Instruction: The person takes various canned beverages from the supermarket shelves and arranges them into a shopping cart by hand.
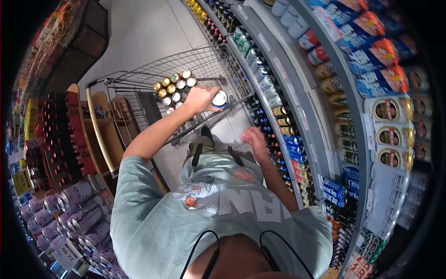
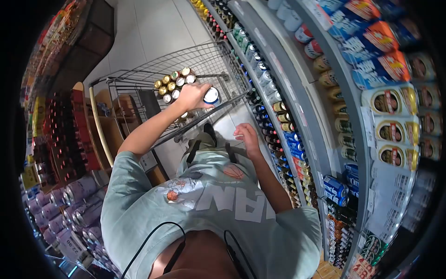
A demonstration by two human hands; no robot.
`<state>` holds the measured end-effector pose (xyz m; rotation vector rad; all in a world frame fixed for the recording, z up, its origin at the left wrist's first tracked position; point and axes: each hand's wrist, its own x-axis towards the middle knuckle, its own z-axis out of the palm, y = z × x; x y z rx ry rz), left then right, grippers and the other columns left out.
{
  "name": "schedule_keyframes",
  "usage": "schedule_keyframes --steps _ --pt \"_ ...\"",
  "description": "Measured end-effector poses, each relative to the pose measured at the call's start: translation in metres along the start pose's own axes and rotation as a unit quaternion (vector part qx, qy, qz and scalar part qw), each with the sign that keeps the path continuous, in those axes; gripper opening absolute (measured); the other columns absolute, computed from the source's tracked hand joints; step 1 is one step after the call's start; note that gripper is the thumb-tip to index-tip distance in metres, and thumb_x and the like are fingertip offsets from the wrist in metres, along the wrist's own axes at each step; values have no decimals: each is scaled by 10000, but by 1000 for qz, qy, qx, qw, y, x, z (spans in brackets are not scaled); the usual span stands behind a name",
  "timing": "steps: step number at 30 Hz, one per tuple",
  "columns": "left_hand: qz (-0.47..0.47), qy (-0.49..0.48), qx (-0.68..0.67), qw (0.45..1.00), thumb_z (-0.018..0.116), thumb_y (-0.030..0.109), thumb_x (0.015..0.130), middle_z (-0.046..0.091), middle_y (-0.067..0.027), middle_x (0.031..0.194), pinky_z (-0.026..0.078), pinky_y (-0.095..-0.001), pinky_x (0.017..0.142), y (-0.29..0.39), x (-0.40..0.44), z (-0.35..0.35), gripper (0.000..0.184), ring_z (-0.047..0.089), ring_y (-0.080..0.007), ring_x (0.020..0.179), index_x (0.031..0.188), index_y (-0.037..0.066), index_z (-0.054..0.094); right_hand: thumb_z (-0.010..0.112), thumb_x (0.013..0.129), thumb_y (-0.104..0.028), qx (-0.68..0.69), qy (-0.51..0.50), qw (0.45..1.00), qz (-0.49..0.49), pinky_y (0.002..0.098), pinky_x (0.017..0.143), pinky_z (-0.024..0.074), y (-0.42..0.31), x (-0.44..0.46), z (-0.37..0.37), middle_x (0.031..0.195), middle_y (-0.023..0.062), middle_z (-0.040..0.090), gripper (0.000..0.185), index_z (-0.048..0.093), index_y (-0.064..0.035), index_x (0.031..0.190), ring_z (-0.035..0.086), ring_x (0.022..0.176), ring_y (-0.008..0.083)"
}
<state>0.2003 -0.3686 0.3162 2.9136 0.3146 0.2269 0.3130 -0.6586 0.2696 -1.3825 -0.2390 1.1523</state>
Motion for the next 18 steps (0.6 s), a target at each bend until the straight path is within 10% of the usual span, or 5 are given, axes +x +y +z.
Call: schedule_keyframes --steps 10,18 --pt "-94 25 -70 993 831 500 556 646 -78 819 531 -386 698 -106 -63 101 760 657 -260 804 1152 96 586 521 946 -262 94 84 955 267 484 971 459 54 214 141 1284 139 463 400 428 -59 1278 512 1150 309" --pt "-132 -8 -49 990 811 406 579 630 2 940 479 -316 723 -164 -54 220 694 632 -183 857 1148 112 543 411 961 -362 61 7 905 420 574 835 529 123 346 161 1149 109 636 352 556 -124 1177 628 1056 279"
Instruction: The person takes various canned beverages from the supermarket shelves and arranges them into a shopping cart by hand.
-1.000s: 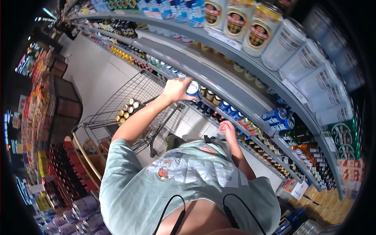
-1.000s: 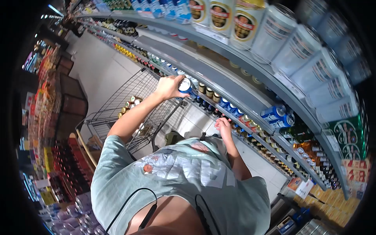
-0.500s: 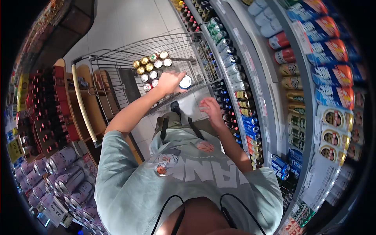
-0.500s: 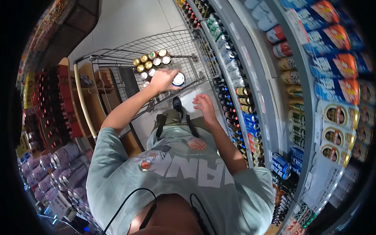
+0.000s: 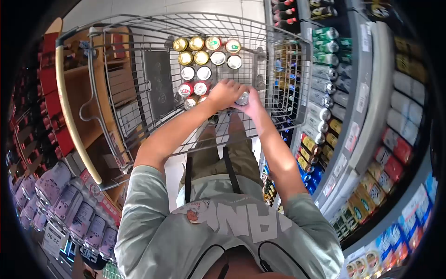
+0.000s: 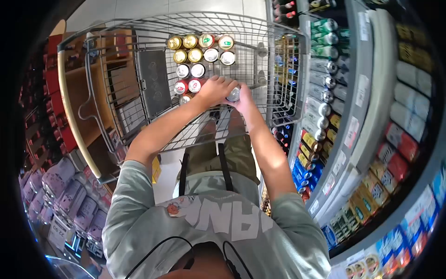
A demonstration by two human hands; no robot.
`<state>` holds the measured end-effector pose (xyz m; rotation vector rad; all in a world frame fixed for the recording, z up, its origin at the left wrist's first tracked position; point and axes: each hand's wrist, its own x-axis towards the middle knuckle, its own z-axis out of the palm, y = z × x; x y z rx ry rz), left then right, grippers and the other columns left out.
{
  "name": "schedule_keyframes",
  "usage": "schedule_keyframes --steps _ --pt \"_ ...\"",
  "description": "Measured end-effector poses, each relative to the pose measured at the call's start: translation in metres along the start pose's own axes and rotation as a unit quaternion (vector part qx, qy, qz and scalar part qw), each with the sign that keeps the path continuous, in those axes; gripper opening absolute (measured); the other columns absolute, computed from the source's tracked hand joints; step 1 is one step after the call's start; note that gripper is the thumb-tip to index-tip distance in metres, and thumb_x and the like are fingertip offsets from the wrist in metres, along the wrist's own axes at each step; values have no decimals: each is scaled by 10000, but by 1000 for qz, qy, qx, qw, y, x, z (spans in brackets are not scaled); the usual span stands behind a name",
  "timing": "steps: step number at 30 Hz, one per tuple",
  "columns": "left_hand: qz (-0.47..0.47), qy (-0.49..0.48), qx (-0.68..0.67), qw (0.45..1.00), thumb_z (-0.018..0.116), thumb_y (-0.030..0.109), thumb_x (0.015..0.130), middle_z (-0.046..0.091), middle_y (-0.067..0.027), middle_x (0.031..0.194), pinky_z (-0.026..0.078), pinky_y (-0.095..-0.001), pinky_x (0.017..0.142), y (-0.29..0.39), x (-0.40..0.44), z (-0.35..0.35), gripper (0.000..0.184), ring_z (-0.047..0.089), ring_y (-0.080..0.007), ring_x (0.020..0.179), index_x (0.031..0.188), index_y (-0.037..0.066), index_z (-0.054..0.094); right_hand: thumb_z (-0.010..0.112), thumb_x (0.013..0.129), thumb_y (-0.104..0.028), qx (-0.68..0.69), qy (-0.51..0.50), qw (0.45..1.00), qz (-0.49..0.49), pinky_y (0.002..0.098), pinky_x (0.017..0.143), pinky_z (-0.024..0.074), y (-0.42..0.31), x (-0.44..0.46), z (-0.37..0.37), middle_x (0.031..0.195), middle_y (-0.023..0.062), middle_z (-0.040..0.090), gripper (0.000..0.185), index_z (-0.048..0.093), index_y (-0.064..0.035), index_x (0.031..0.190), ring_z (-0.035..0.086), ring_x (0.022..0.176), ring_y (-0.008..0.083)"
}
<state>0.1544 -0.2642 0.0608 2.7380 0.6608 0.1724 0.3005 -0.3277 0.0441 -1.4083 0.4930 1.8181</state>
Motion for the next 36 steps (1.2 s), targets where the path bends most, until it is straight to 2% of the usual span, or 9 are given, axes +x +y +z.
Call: schedule_keyframes --steps 3,8,12,14,19,24,27,30,36 --pt "2 -83 17 996 820 356 614 625 -10 973 478 -336 768 -17 15 13 682 624 -193 916 1180 116 524 438 945 -382 13 -58 998 -23 519 785 540 -4 49 -14 1077 93 664 337 574 -138 1134 651 996 264" --pt "-14 -105 8 994 822 326 624 612 4 1001 461 -331 799 -46 28 47 680 602 -182 952 1195 122 517 442 952 -376 20 -13 1000 -3 457 751 539 -8 96 -17 1033 73 678 322 572 -134 1119 670 912 237" --pt "-25 -26 -32 999 812 282 589 601 8 955 456 -322 744 -63 24 71 672 590 -175 885 1182 127 535 422 980 -404 49 4 999 -17 426 749 540 -4 116 -11 1023 63 678 333 569 -136 1112 673 900 223" --pt "-36 -8 -35 999 749 254 641 602 11 950 456 -313 724 -65 22 75 555 590 -166 883 1148 133 557 421 986 -420 53 18 998 -19 417 755 540 -1 124 -12 1023 59 676 342 568 -137 1110 672 905 217" --pt "-33 15 -5 999 630 218 742 605 12 999 452 -304 714 -67 17 80 474 581 -147 874 1205 144 569 457 985 -430 59 13 997 -40 374 791 534 3 131 -15 1026 34 665 334 558 -136 1107 664 928 189" --pt "-14 29 18 999 573 163 795 588 8 1059 440 -294 734 -66 17 72 489 560 -134 906 1283 175 549 458 978 -414 66 13 996 -56 388 822 534 3 131 -15 1066 41 654 342 545 -132 1151 657 965 203" --pt "2 11 23 1000 570 153 805 573 -26 1192 431 -299 828 -67 14 69 559 539 -166 994 1356 182 486 458 972 -403 68 18 996 -56 410 833 542 2 136 -18 1070 52 657 351 540 -132 1179 658 977 224" --pt "13 12 14 1000 575 141 800 555 -46 1216 433 -317 863 -72 7 59 584 532 -188 1051 1374 173 468 449 982 -374 72 55 994 -60 401 811 553 0 133 -12 1049 52 654 331 543 -121 1174 658 970 224" --pt "-51 -44 31 997 598 141 776 556 -62 1195 446 -351 911 -76 -15 42 514 531 -216 1080 1285 122 534 473 981 -357 64 56 994 -64 378 791 551 -6 127 -5 1045 51 670 327 570 -95 1150 664 941 189"
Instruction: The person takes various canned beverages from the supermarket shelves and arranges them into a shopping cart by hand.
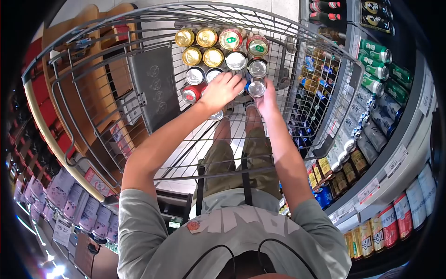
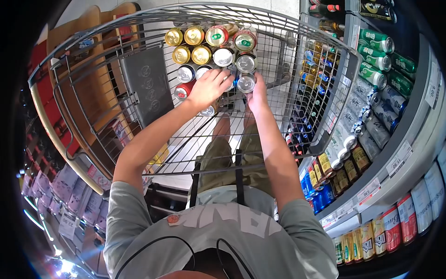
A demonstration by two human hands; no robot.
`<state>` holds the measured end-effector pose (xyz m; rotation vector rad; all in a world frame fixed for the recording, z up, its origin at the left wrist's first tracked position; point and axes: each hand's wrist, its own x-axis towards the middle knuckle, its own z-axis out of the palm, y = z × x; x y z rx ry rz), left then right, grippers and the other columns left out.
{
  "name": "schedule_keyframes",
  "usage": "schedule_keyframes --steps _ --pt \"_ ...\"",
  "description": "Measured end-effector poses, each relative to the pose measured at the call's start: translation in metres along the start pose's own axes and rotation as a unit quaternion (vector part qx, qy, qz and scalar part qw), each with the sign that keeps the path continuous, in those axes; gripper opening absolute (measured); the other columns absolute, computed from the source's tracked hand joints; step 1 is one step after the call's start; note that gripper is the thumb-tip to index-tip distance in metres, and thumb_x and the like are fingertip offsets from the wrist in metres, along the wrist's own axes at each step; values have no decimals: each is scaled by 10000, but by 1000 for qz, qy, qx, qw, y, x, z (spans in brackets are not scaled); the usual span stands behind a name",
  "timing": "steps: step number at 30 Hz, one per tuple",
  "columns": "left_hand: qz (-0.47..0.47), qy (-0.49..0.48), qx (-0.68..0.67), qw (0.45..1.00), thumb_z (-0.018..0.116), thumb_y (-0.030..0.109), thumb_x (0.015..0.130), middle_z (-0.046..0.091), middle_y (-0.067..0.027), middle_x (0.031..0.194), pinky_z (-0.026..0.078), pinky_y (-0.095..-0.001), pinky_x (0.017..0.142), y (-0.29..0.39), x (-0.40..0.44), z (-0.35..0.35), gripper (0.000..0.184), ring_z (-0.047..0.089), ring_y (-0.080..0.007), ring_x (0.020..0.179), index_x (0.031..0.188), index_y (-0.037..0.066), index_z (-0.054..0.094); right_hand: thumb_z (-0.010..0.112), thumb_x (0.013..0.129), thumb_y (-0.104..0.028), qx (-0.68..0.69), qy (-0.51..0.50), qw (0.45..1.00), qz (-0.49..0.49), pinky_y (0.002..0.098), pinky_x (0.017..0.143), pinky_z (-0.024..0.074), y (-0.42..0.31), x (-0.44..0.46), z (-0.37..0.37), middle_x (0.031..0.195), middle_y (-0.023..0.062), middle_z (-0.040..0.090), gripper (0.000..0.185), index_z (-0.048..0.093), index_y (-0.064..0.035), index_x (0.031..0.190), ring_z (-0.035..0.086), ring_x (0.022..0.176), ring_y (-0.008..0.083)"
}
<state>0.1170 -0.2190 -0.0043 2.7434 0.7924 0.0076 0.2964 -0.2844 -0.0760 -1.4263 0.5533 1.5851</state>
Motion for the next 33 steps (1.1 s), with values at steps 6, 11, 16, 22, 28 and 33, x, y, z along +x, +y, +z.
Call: schedule_keyframes --steps 6,11,16,22,28,33 --pt "-57 44 -65 995 620 66 706 550 -71 1177 440 -394 955 -1 5 3 493 531 -253 1075 1197 72 571 482 979 -337 -26 0 1000 -5 374 786 552 -3 3 -3 1058 51 671 300 581 -97 1127 663 939 179" --pt "-93 76 -68 990 615 27 683 542 -77 1196 417 -406 965 9 4 5 546 500 -268 1113 1224 71 564 473 982 -341 -48 -16 998 -43 386 781 553 -6 3 -4 1058 42 666 303 579 -99 1131 660 947 184" --pt "-129 121 -61 982 626 39 698 523 -80 1230 410 -406 949 12 -5 17 566 485 -280 1137 1256 105 558 389 1003 -391 -83 -30 996 -3 461 777 559 -12 -8 5 1133 39 635 365 530 -128 1214 646 983 211" --pt "-177 106 -69 976 586 92 760 530 -94 1240 406 -414 954 16 -11 12 486 491 -284 1150 1245 112 559 345 1004 -445 -105 -34 994 15 540 778 565 -15 -13 9 1202 68 605 443 482 -121 1274 624 1041 263" --pt "-199 161 -182 950 734 84 690 534 -115 1251 419 -449 943 33 -16 -17 536 503 -329 1152 1196 71 559 350 997 -472 -156 -41 987 -19 542 820 541 -21 -33 8 1225 85 597 492 473 -95 1287 580 1115 270" --pt "-184 132 -323 919 681 56 745 623 -139 1029 477 -425 844 58 -38 -58 283 596 -333 976 1019 34 613 389 987 -475 -164 21 984 -71 512 845 516 -12 -44 -3 1266 78 575 511 461 -82 1306 566 1129 252"
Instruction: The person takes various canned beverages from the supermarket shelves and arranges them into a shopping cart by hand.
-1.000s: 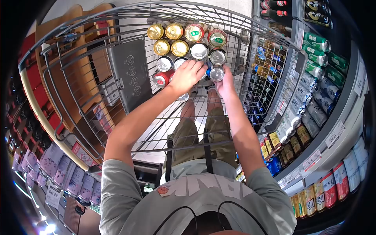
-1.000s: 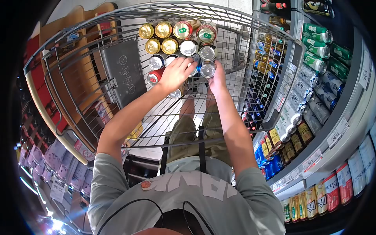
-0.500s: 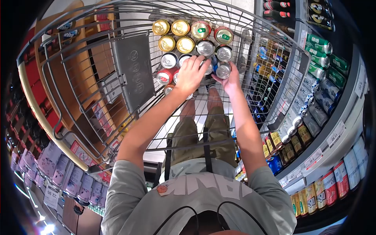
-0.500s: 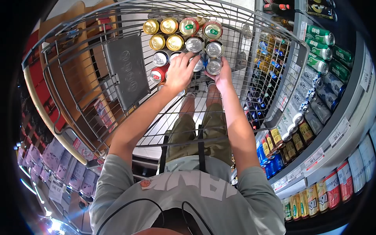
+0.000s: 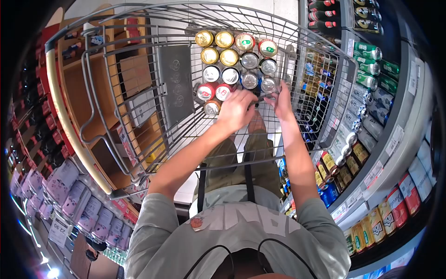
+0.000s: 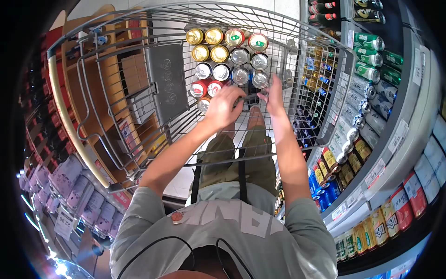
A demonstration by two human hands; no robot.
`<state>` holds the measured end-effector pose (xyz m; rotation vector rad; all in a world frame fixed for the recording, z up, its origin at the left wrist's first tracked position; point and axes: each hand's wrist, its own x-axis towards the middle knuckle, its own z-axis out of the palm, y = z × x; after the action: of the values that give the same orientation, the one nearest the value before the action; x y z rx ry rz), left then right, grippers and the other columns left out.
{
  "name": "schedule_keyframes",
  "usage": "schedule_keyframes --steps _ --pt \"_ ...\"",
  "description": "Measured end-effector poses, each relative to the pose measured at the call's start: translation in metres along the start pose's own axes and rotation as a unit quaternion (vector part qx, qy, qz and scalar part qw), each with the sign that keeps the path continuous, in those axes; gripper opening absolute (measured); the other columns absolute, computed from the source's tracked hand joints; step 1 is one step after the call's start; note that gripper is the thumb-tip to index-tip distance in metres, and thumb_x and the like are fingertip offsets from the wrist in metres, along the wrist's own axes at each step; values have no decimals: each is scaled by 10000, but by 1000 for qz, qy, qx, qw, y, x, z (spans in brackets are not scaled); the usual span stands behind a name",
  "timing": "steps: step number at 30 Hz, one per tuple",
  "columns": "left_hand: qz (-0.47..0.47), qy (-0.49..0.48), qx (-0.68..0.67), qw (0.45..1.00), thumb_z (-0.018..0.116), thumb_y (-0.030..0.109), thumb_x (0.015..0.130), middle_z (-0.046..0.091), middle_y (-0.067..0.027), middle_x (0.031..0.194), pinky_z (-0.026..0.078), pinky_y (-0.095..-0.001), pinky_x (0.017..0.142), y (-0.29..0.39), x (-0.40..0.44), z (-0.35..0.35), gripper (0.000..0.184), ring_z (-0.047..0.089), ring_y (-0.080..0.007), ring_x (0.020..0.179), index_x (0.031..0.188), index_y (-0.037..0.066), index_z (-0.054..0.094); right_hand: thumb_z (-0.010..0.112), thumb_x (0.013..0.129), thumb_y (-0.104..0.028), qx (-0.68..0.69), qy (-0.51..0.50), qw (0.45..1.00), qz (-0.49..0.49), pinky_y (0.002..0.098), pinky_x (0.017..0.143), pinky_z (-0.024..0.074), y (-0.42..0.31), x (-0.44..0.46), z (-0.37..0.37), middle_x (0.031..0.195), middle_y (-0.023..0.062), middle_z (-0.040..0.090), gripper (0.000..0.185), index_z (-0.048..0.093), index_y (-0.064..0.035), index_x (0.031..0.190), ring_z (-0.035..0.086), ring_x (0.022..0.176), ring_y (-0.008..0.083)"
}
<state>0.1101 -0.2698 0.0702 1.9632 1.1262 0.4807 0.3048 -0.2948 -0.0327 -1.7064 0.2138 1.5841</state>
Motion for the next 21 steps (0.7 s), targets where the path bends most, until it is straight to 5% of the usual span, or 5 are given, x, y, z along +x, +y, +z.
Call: schedule_keyframes --steps 3,5,9,13,21 --pt "-14 -75 -22 997 678 107 801 636 -151 956 489 -424 806 23 -24 -8 244 618 -350 905 1019 17 617 424 979 -468 -31 82 991 -99 435 811 506 10 -29 -11 1276 98 564 515 460 -76 1311 551 1144 235" --pt "-65 -189 -27 979 650 275 884 643 -173 1016 485 -436 857 36 -49 -7 324 613 -367 980 1076 16 630 434 980 -456 -78 -8 985 -153 369 802 482 13 -56 -24 1171 87 608 484 499 -72 1268 586 1037 196" --pt "-90 -284 -18 955 558 446 939 632 -202 1129 472 -444 920 55 -97 2 488 594 -375 1070 1154 14 626 470 967 -277 -131 -79 970 -189 291 645 459 40 -110 -45 753 35 638 257 597 -67 890 595 675 134" --pt "-116 -338 -105 928 517 527 935 577 -200 1286 450 -441 981 72 -103 -11 590 555 -375 1169 1257 37 583 447 967 -215 -403 -30 840 -361 413 621 464 61 -188 -39 749 152 627 229 579 -57 866 615 677 328" --pt "-81 -405 76 908 589 417 873 651 -186 1131 520 -469 815 74 -124 8 449 640 -391 949 1080 22 639 562 877 -175 -464 51 742 -482 463 609 489 79 -225 -24 753 118 624 108 597 -87 824 617 713 363"
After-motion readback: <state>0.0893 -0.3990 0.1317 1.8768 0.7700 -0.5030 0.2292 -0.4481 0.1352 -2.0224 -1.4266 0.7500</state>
